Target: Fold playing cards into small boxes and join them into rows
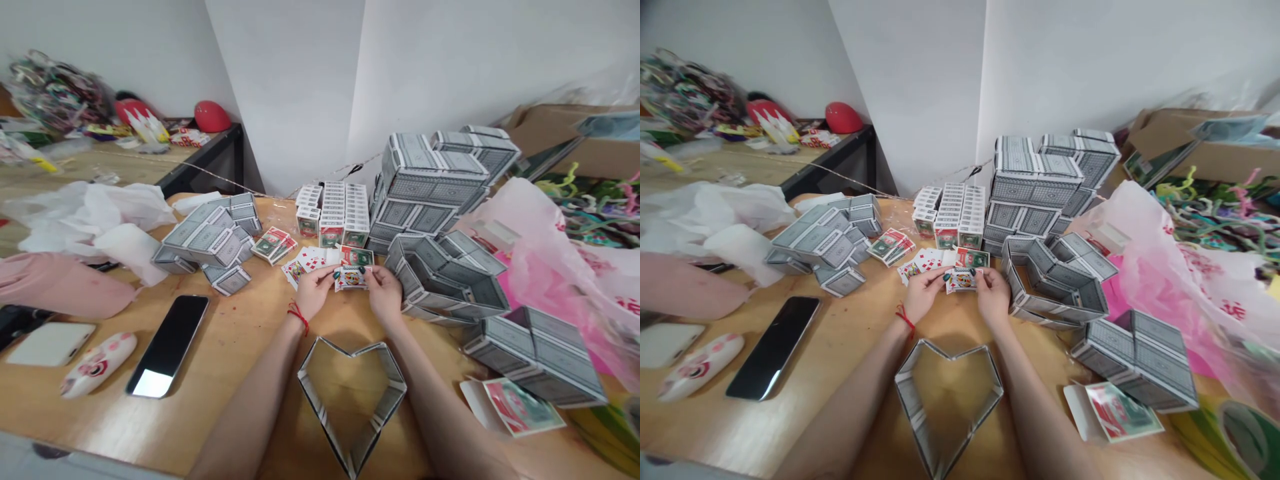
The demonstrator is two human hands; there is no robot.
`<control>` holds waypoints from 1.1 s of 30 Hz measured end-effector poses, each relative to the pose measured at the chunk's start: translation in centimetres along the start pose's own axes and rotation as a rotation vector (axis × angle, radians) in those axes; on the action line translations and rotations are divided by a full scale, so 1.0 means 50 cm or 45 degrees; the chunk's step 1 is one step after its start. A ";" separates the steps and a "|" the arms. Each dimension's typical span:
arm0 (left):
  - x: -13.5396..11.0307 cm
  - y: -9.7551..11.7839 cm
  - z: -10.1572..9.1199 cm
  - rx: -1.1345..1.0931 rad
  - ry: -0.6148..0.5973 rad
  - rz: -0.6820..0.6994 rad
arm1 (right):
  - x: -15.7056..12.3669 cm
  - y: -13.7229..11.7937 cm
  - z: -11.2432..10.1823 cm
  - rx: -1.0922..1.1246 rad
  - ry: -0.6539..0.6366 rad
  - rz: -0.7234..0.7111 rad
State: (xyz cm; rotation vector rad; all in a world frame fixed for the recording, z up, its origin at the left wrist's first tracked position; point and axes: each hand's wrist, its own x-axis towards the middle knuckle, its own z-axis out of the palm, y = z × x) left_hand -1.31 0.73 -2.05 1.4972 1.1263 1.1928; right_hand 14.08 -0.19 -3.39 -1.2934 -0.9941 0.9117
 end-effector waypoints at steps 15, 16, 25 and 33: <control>0.002 -0.018 0.006 0.001 0.142 -0.101 | -0.002 -0.008 0.005 0.150 -0.020 0.078; 0.003 -0.014 0.007 -0.025 0.140 -0.109 | -0.001 -0.008 0.005 0.163 -0.025 0.084; 0.005 0.003 0.019 -0.184 0.216 -0.203 | -0.010 -0.022 0.010 0.230 -0.103 0.130; 0.003 0.001 0.017 0.059 0.235 -0.114 | -0.015 -0.029 0.012 0.206 -0.206 0.169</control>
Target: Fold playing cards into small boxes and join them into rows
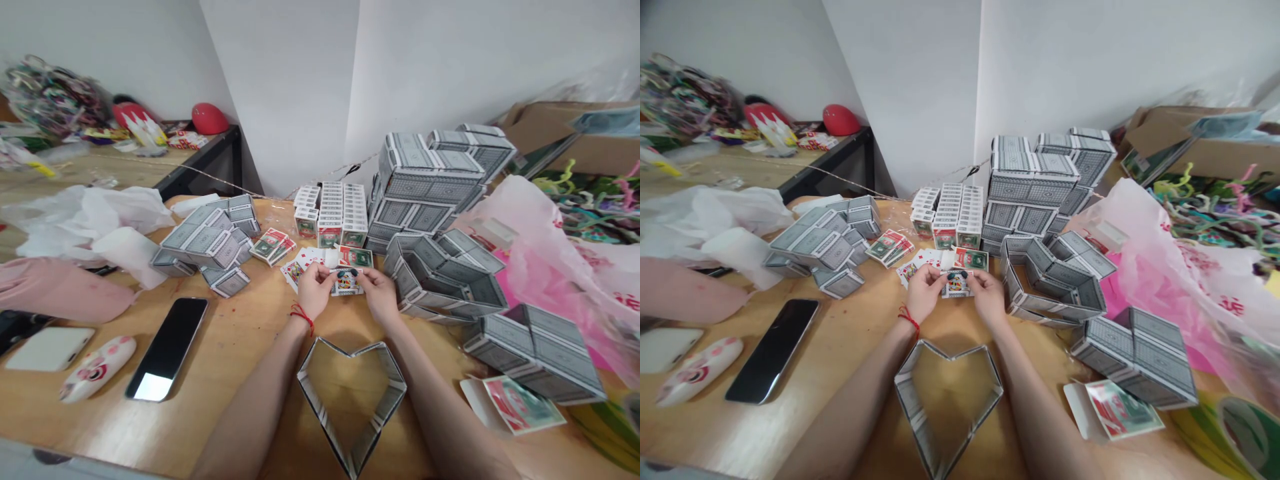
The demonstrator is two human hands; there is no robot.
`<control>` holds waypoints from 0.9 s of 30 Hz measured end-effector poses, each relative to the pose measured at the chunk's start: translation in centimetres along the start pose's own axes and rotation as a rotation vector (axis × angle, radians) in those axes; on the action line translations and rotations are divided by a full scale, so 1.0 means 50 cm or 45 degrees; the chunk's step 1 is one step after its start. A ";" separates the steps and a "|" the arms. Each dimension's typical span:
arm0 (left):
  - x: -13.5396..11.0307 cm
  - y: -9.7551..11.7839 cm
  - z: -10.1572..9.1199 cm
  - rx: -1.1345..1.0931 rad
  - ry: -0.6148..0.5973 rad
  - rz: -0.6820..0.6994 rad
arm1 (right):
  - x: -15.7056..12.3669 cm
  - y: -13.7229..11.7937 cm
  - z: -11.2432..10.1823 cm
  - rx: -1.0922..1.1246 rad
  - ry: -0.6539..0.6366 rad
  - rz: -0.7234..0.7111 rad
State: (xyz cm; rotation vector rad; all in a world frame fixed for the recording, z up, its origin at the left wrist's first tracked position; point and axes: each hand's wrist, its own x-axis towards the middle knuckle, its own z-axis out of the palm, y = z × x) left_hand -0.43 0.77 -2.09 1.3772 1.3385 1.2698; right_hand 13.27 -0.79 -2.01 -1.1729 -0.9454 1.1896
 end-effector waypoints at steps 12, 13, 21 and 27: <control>-0.006 0.004 0.001 0.070 0.025 0.244 | -0.001 0.005 0.005 -0.005 0.027 -0.029; -0.007 0.004 0.002 0.089 0.015 0.255 | 0.000 0.007 0.004 -0.028 0.056 -0.050; -0.007 -0.002 0.000 0.188 0.010 0.294 | -0.001 0.008 0.003 -0.052 0.137 -0.086; -0.005 0.004 -0.006 0.202 0.004 0.311 | 0.003 0.011 0.000 -0.049 0.136 -0.050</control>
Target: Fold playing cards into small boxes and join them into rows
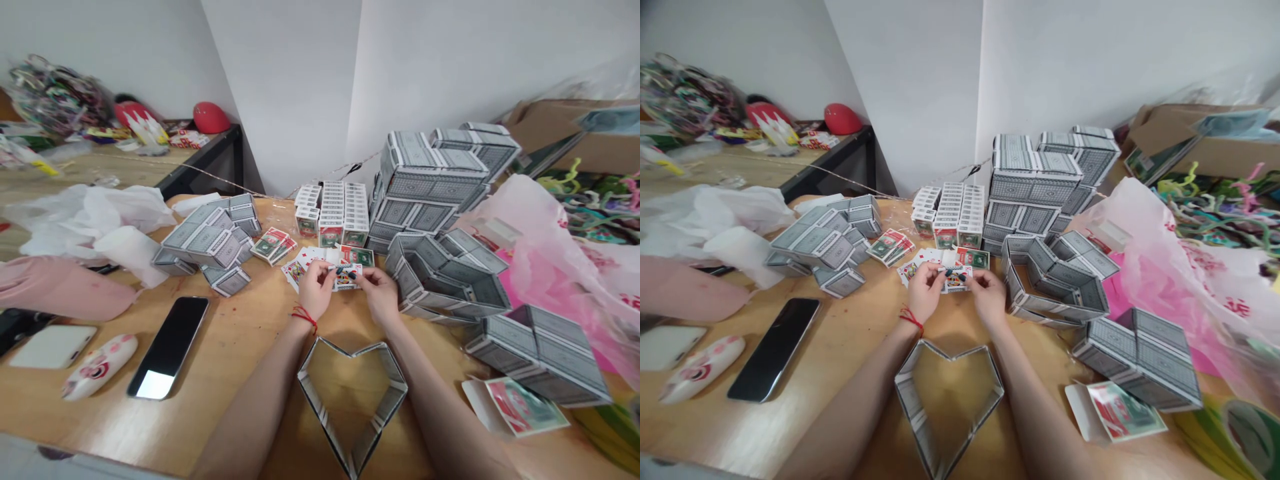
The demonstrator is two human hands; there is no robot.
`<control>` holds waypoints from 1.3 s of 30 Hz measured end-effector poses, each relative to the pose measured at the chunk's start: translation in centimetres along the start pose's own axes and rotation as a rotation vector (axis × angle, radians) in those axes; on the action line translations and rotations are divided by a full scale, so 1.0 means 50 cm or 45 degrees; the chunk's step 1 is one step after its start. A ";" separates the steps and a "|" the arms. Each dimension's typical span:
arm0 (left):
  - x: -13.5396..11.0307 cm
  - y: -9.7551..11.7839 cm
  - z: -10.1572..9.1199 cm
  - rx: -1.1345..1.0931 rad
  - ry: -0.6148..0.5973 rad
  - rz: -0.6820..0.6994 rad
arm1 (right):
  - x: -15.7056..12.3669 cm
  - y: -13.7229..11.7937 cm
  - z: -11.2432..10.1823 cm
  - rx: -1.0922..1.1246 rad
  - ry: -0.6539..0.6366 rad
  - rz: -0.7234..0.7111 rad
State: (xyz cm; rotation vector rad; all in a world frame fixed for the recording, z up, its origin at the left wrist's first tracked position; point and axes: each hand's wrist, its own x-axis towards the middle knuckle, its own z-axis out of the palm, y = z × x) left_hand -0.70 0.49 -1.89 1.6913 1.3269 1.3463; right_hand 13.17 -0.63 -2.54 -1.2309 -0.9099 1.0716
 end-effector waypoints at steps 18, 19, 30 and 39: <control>0.006 0.006 -0.004 -0.191 -0.025 -0.132 | 0.002 -0.014 -0.005 0.066 -0.110 0.055; 0.005 0.004 -0.004 -0.191 -0.025 -0.133 | 0.003 -0.014 -0.005 0.060 -0.110 0.054; 0.013 0.000 -0.002 -0.281 -0.020 -0.199 | 0.002 -0.018 -0.006 0.182 -0.154 0.200; 0.013 0.002 -0.002 -0.321 -0.052 -0.249 | -0.003 -0.016 -0.003 0.095 -0.095 0.190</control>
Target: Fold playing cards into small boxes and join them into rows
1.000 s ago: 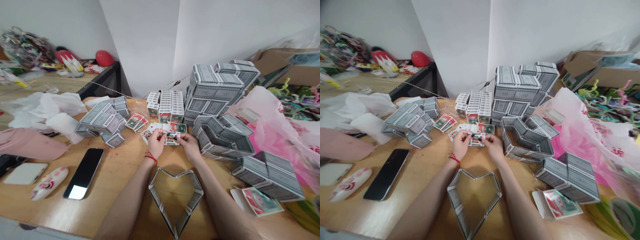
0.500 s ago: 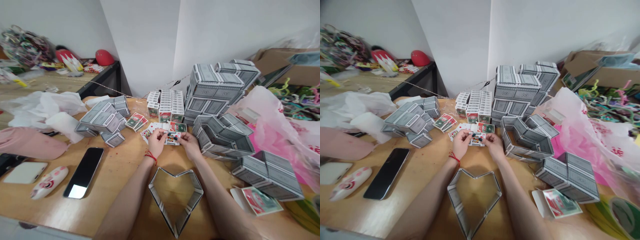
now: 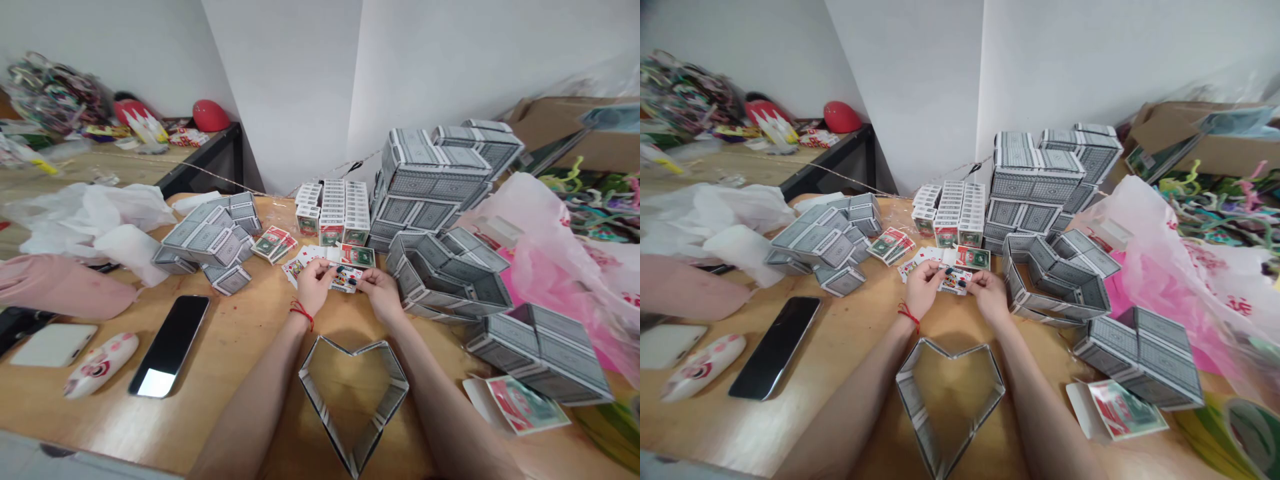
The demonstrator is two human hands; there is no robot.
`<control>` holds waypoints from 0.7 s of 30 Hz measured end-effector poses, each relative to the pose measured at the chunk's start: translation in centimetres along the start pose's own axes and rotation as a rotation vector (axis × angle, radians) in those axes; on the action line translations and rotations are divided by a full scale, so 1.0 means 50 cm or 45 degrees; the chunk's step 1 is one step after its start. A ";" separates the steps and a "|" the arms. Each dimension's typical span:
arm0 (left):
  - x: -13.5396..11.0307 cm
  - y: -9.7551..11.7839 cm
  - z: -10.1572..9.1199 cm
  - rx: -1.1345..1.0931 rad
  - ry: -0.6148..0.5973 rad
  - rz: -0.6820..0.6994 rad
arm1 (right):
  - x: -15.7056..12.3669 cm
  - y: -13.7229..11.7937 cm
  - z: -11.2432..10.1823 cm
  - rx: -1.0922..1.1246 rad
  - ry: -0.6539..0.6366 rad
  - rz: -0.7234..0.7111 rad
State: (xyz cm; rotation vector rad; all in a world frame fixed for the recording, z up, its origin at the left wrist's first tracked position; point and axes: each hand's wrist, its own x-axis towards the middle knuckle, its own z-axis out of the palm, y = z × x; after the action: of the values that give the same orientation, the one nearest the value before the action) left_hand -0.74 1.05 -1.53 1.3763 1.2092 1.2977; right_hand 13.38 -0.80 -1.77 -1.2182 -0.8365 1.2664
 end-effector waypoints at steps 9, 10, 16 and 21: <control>-0.004 -0.008 0.006 0.033 0.064 0.054 | -0.003 -0.005 -0.001 -0.081 -0.138 -0.116; -0.004 -0.009 0.007 0.030 0.076 0.052 | -0.003 -0.006 0.000 -0.090 -0.167 -0.123; -0.014 -0.003 0.009 0.080 -0.089 0.058 | 0.005 0.003 -0.004 0.044 -0.043 -0.091; -0.021 0.010 0.008 0.029 -0.346 -0.014 | 0.006 0.004 -0.005 0.096 -0.019 -0.034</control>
State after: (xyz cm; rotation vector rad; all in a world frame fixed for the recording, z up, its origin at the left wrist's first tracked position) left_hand -0.30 -0.07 -1.23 1.5052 1.0462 1.0515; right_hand 13.63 -0.58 -2.08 -1.1358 -0.8065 1.2757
